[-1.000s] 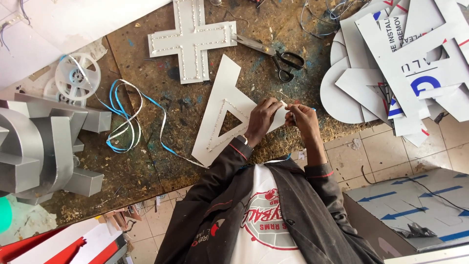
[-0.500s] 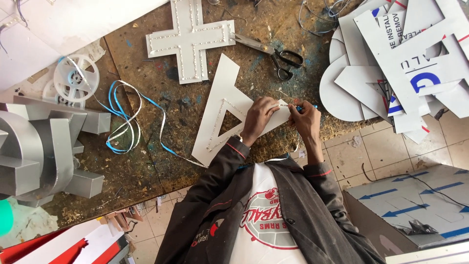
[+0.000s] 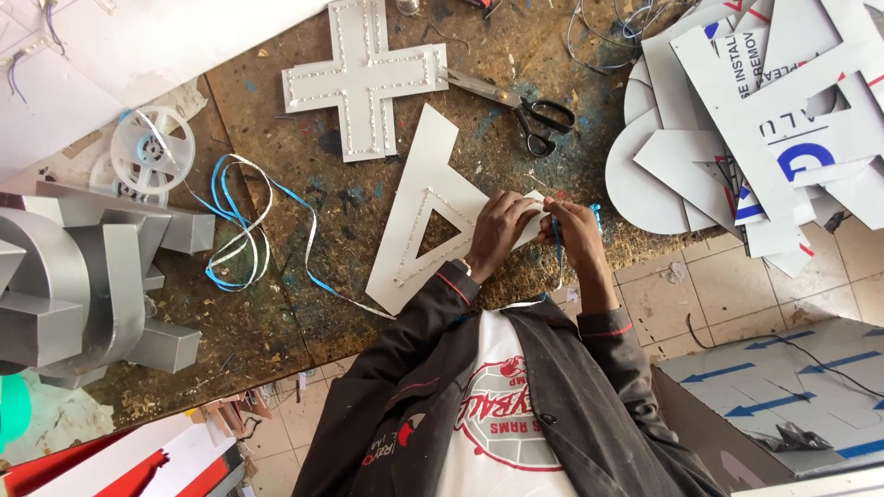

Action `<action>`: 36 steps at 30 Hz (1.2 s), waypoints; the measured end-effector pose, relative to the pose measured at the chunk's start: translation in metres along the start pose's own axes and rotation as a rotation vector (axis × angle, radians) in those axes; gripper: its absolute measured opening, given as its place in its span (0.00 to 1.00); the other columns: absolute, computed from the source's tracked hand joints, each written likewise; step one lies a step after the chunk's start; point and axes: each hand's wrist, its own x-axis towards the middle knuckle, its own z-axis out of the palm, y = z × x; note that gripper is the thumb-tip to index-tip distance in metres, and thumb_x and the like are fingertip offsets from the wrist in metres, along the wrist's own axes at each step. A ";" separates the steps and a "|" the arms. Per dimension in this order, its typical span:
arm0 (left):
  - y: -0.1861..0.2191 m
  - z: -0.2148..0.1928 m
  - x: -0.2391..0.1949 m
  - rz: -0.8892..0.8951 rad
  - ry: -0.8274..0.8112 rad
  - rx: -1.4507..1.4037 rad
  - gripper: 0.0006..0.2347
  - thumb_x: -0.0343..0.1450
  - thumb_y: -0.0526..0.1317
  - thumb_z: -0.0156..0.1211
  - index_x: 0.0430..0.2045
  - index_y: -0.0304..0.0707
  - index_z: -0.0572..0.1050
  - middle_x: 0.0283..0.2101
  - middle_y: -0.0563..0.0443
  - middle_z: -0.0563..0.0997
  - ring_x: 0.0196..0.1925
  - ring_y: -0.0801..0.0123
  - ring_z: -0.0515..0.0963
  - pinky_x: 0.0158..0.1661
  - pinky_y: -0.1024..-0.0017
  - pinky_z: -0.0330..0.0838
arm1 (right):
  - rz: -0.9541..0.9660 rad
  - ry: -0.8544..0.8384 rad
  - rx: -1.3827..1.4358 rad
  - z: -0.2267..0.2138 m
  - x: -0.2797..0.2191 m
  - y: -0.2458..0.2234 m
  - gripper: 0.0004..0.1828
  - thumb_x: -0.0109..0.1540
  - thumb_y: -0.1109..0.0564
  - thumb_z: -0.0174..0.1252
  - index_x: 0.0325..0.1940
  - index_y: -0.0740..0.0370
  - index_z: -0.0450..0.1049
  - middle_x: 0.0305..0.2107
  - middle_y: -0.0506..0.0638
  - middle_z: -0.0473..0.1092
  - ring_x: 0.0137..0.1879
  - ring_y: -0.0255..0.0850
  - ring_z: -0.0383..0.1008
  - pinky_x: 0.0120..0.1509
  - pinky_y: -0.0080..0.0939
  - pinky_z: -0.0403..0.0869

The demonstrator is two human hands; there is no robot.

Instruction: Applying adhesive LED light strips to a sign cutout by peeling the backing and pressing the strip onto the surface.

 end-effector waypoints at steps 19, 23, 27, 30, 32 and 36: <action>-0.030 0.025 0.007 -0.111 -0.249 -0.044 0.06 0.84 0.48 0.61 0.46 0.59 0.84 0.44 0.62 0.84 0.48 0.58 0.90 0.46 0.60 0.86 | -0.158 0.110 -0.600 0.001 -0.019 -0.008 0.21 0.73 0.38 0.66 0.50 0.58 0.85 0.23 0.54 0.81 0.35 0.50 0.86 0.48 0.51 0.83; -0.035 0.021 0.016 -0.102 -0.351 -0.111 0.06 0.83 0.46 0.63 0.45 0.53 0.86 0.41 0.57 0.83 0.45 0.50 0.90 0.43 0.53 0.87 | -0.202 0.145 -0.721 0.005 -0.025 -0.013 0.22 0.74 0.41 0.65 0.47 0.65 0.83 0.20 0.58 0.79 0.31 0.51 0.85 0.43 0.50 0.83; -0.028 0.011 0.024 -0.111 -0.407 -0.169 0.07 0.82 0.43 0.63 0.44 0.47 0.86 0.39 0.51 0.82 0.42 0.41 0.89 0.40 0.47 0.86 | -0.199 0.066 -0.595 -0.008 -0.016 -0.007 0.16 0.73 0.47 0.65 0.44 0.62 0.82 0.17 0.53 0.78 0.21 0.40 0.82 0.32 0.38 0.83; -0.039 0.027 0.020 -0.199 -0.402 -0.161 0.07 0.81 0.49 0.65 0.40 0.53 0.85 0.41 0.55 0.82 0.47 0.49 0.90 0.45 0.50 0.88 | -0.213 0.076 -0.697 -0.008 -0.018 -0.003 0.18 0.73 0.44 0.66 0.49 0.62 0.83 0.18 0.53 0.79 0.28 0.45 0.85 0.43 0.46 0.83; -0.021 0.007 0.027 -0.246 -0.375 -0.178 0.09 0.80 0.51 0.66 0.39 0.52 0.85 0.41 0.56 0.82 0.46 0.49 0.90 0.45 0.50 0.88 | -0.213 0.072 -0.701 -0.007 -0.020 -0.006 0.18 0.73 0.44 0.65 0.48 0.62 0.83 0.18 0.52 0.79 0.27 0.43 0.85 0.44 0.45 0.83; -0.004 0.000 0.034 -0.388 -0.300 -0.157 0.08 0.77 0.51 0.70 0.36 0.53 0.86 0.39 0.59 0.83 0.44 0.52 0.91 0.44 0.52 0.87 | -0.206 0.068 -0.720 -0.003 -0.025 -0.013 0.18 0.73 0.43 0.65 0.48 0.62 0.83 0.18 0.51 0.79 0.27 0.43 0.85 0.49 0.46 0.82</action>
